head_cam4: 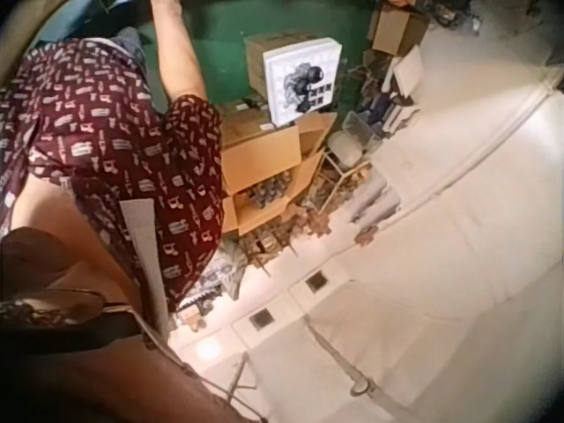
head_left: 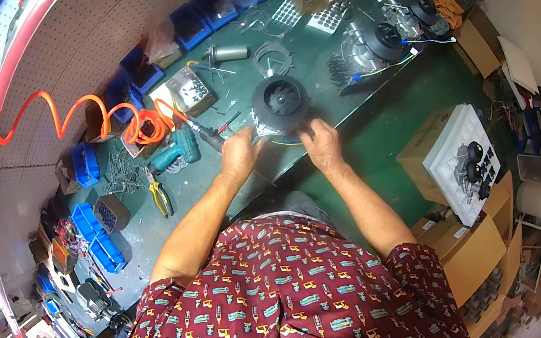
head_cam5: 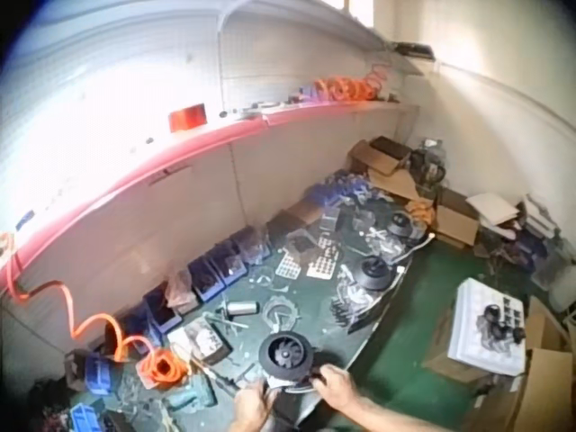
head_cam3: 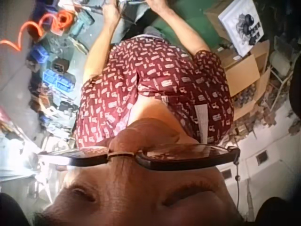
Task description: The person assembles small electric fans by attaching fan blades to motor housings using a cordless drill. They repeatedly pick up fan components, align them, and fasten them with screws, then place the assembled units on the workbench.
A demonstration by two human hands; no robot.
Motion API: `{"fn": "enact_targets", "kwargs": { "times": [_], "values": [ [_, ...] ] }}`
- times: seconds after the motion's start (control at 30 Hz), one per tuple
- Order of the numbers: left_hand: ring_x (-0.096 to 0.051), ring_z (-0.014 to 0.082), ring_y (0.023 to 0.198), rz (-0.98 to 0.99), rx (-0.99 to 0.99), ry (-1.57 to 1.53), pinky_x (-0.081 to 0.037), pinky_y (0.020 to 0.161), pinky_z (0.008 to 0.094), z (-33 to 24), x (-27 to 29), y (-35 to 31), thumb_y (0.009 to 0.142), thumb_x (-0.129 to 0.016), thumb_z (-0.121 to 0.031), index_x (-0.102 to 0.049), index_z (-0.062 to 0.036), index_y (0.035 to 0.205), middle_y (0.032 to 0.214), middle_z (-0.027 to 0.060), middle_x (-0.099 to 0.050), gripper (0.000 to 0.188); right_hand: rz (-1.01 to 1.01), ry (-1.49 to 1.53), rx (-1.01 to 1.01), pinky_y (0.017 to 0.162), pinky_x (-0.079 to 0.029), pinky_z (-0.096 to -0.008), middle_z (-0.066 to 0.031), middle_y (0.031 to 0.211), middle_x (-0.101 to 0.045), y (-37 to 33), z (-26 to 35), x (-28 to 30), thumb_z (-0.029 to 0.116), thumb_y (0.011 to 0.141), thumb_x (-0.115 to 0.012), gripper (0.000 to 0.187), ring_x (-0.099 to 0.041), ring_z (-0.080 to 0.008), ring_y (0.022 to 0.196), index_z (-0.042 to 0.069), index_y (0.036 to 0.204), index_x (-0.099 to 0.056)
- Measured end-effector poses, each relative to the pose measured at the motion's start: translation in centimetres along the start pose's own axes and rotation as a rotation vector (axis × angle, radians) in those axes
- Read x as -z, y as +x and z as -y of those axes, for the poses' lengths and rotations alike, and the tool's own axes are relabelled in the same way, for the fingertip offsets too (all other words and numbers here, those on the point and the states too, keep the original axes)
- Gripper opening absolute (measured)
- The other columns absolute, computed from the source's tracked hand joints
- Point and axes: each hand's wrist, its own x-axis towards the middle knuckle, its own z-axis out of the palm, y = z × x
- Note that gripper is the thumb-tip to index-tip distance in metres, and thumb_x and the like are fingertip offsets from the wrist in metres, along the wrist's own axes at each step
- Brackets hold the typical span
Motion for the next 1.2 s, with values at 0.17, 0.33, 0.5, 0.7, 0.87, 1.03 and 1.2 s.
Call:
{"fn": "enact_targets", "kwargs": {
  "times": [0.17, 0.33, 0.5, 0.7, 0.87, 1.03, 1.2],
  "values": [
    [-0.066, 0.0404, 0.083, 0.094, -0.053, 0.116, -0.052, 0.071, 0.0493, 0.2, 0.5, 0.1, 0.086, -0.072, -0.028, -0.061, -0.0020, 0.092, 0.087, 0.0203, -0.067, 0.029, -0.019, -0.077, -0.025, 0.076, -0.052, -0.0475, -0.0183, 0.096, -0.068, -0.4, -0.2, -0.3, 0.014, 0.082, -0.070, 0.021, -0.065, -0.0409, 0.091, 0.002, 0.097, -0.062],
    [-0.066, 0.0419, 0.080, 0.000, -0.054, -0.093, -0.051, 0.069, 0.0500, 0.3, 0.3, 0.6, 0.086, -0.073, -0.030, -0.062, -0.0020, 0.093, 0.086, 0.0213, -0.068, 0.030, -0.028, 0.037, -0.074, 0.075, -0.052, -0.0483, -0.0191, 0.094, -0.067, -0.2, -0.8, -0.4, 0.014, 0.080, -0.070, 0.021, -0.065, -0.0418, 0.091, 0.003, 0.095, -0.062],
    [-0.063, 0.0410, 0.069, -0.064, -0.049, -0.051, -0.048, 0.060, 0.0477, -0.6, 0.2, 0.1, 0.084, -0.076, -0.029, -0.061, -0.0028, 0.083, 0.075, 0.0208, -0.064, 0.030, -0.054, 0.041, 0.012, 0.071, -0.051, -0.0479, -0.0202, 0.086, -0.066, 0.1, -0.8, -0.2, 0.014, 0.078, -0.072, 0.021, -0.065, -0.0416, 0.083, 0.001, 0.091, -0.062],
    [-0.065, 0.0416, 0.088, 0.006, 0.081, -0.132, -0.052, 0.073, 0.0491, -0.1, 0.6, -2.2, 0.083, -0.073, -0.027, -0.065, -0.0031, 0.100, 0.093, 0.0212, -0.067, 0.030, -0.013, 0.087, -0.141, 0.062, -0.050, -0.0333, -0.0102, 0.075, -0.066, -0.5, -0.4, 0.9, 0.009, 0.078, -0.077, 0.021, -0.062, -0.0175, 0.063, 0.000, 0.092, -0.063],
    [-0.065, 0.0415, 0.092, -0.106, 0.481, -0.121, -0.053, 0.079, 0.0483, 8.4, 2.5, -13.3, 0.085, -0.067, -0.022, -0.068, -0.0050, 0.105, 0.099, 0.0217, -0.068, 0.027, -0.032, 0.260, -0.181, 0.057, -0.040, -0.0230, 0.0040, 0.071, -0.052, -4.5, 0.1, 1.2, 0.007, 0.089, -0.071, 0.013, -0.045, -0.0042, 0.063, 0.001, 0.088, -0.059],
    [-0.068, 0.0382, 0.090, -0.193, 0.993, 0.077, -0.054, 0.081, 0.0454, 21.6, 5.6, -30.2, 0.082, -0.063, -0.017, -0.070, -0.0066, 0.104, 0.095, 0.0199, -0.071, 0.025, 0.241, 0.195, -0.163, 0.055, -0.036, -0.0214, 0.0056, 0.070, -0.050, -6.9, 3.7, -2.0, 0.004, 0.087, -0.069, 0.011, -0.041, -0.0032, 0.062, 0.001, 0.083, -0.059],
    [-0.069, 0.0361, 0.092, -0.500, 1.133, 0.115, -0.054, 0.084, 0.0425, 30.7, 10.9, -40.8, 0.084, -0.062, -0.013, -0.072, -0.0056, 0.103, 0.095, 0.0200, -0.071, 0.023, 0.507, 0.067, -0.033, 0.060, -0.045, -0.0265, -0.0011, 0.069, -0.058, -7.7, 9.1, -8.5, 0.006, 0.084, -0.070, 0.011, -0.051, -0.0076, 0.065, -0.003, 0.087, -0.064]
  ]
}}
